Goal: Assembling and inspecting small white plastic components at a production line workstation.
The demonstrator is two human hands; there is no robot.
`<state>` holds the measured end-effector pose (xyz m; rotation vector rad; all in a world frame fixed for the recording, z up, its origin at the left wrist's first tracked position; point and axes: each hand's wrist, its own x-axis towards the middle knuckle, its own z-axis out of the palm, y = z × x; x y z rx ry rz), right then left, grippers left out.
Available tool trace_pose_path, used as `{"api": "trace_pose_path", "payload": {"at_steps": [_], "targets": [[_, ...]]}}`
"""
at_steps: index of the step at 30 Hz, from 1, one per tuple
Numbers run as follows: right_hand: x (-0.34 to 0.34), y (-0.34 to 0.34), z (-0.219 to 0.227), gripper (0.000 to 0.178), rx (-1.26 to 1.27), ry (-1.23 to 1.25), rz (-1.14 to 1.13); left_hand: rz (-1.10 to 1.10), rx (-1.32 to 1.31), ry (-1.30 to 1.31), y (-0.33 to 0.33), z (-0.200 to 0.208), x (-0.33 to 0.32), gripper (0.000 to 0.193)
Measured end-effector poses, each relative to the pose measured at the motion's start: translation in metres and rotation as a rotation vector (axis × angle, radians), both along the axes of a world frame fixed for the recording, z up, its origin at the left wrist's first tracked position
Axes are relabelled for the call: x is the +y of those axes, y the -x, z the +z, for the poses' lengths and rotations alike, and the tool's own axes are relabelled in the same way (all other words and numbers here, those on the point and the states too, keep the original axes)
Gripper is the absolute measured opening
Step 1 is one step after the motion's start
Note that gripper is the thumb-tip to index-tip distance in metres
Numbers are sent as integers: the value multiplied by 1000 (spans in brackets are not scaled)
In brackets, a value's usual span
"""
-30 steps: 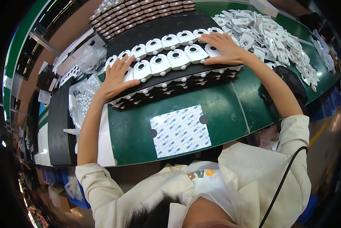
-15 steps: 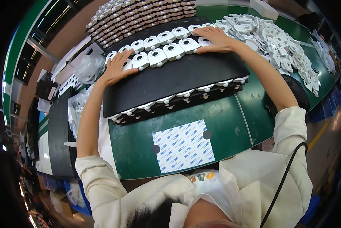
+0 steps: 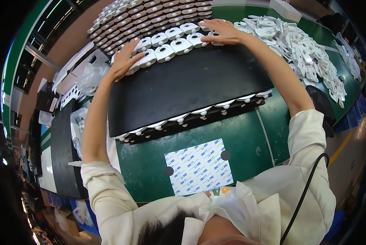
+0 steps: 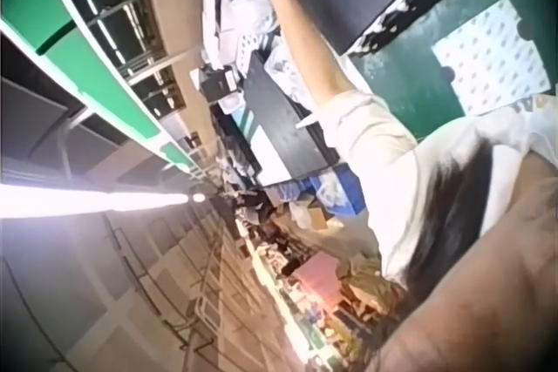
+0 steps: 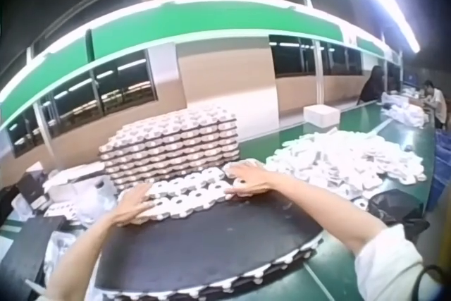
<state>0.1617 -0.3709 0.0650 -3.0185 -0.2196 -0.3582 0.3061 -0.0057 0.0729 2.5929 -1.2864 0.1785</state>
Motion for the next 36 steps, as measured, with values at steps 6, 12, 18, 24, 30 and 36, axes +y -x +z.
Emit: {"api": "trace_pose_path", "payload": {"at_steps": [6, 12, 18, 24, 30, 36], "targets": [[66, -2, 13, 76, 138, 66, -125, 20, 85, 25, 23, -3, -65, 57], [5, 9, 8, 64, -217, -120, -175, -127, -162, 112, 70, -3, -74, 45], [-25, 52, -10, 36, -238, -323, -172, -238, -188, 149, 83, -16, -46, 31], [-17, 64, -14, 25, -279, -324, -7, -238, -204, 190, 79, -20, -38, 30], [-38, 51, 3, 30, -316, -403, -113, -198, -135, 231, 84, -5, -67, 36], [-33, -3, -12, 52, -101, -149, -274, -176, -136, 232, 54, -6, -155, 43]]}}
